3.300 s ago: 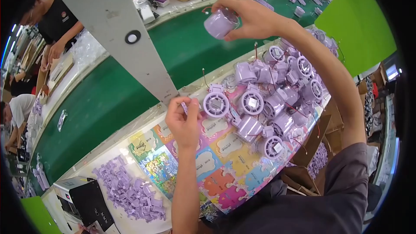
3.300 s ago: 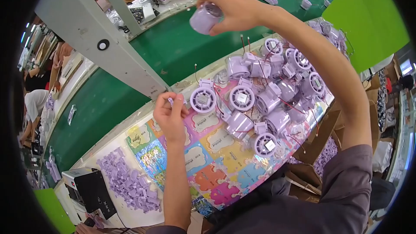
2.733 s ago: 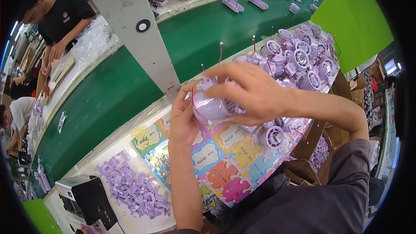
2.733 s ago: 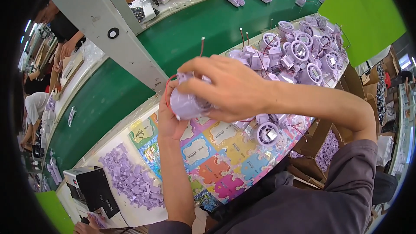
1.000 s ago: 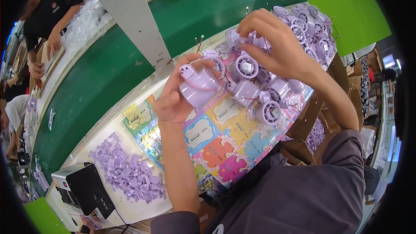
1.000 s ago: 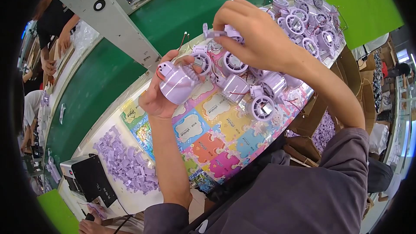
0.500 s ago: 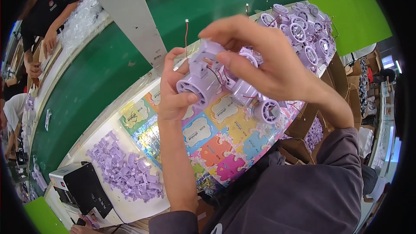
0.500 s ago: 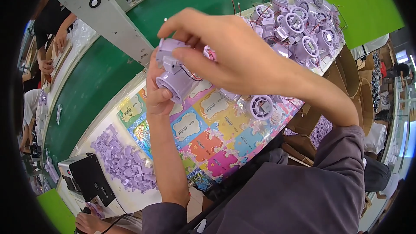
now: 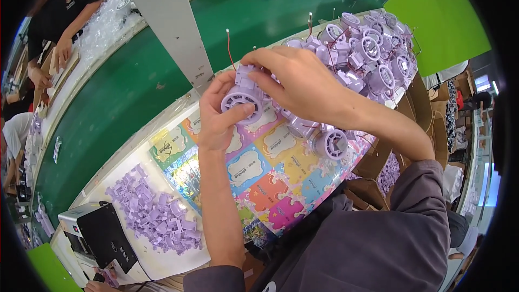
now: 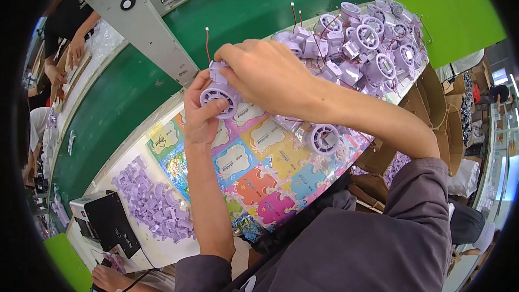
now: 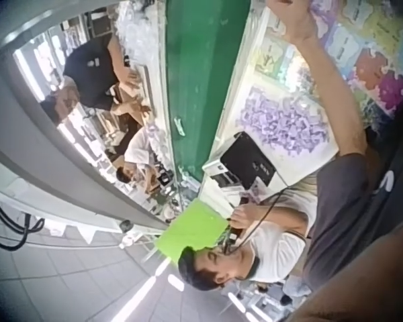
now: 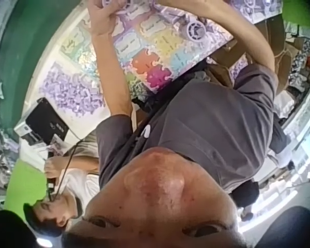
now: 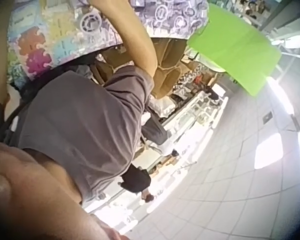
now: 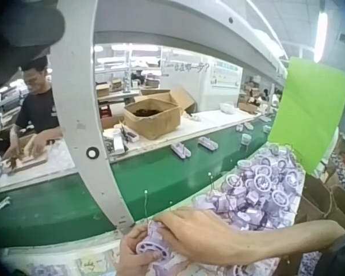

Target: The person assembles handheld fans by attaching plastic bracket pieces and fan head units to the handle housings by hand, then places the assembled fans onto the conveyor belt.

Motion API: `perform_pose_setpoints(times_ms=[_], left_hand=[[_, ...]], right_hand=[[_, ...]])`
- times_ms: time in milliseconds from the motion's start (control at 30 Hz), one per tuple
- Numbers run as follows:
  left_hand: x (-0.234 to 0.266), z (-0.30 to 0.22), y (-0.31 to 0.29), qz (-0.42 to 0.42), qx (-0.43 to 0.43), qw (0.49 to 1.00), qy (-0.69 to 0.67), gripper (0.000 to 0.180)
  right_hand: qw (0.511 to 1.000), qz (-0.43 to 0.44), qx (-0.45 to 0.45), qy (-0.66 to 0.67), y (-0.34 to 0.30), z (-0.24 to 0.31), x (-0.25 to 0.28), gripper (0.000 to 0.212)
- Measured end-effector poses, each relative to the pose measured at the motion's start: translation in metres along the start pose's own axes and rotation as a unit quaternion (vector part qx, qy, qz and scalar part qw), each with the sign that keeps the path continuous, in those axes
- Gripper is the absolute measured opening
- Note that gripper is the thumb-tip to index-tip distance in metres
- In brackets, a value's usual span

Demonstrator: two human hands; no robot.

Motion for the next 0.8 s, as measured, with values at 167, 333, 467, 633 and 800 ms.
perform_pose_setpoints(times_ms=[167, 333, 467, 633, 800], left_hand=[[0.000, 0.001, -0.001, 0.007, -0.009, 1.000, -0.006, 0.060], [0.009, 0.002, 0.000, -0.062, -0.011, 0.998, -0.010, 0.040], [0.015, 0.008, 0.002, -0.094, -0.009, 0.995, -0.008, 0.025], [0.019, 0.005, 0.001, -0.114, -0.020, 0.990, 0.082, 0.016], [0.016, 0.007, 0.001, -0.105, -0.027, 0.991, 0.079, 0.010]], right_hand=[[1.000, 0.006, 0.012, 0.022, -0.003, -0.003, -0.012, 0.025], [0.999, 0.019, 0.006, 0.046, 0.000, -0.004, -0.023, 0.026], [0.997, 0.031, -0.007, 0.072, -0.001, -0.013, -0.030, 0.023], [0.988, 0.062, -0.030, 0.135, 0.001, -0.021, -0.030, 0.023], [0.976, 0.101, -0.062, 0.185, -0.001, -0.026, -0.033, 0.023]])
Point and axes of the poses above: each hand's wrist, its own y-axis towards the middle knuckle, its own x-axis out of the back of the hand, z = x × y, the point moved 6 cm from there along y, towards the middle knuckle, and after that the axes turned 1 degree about -y, right-handed, at the moved point
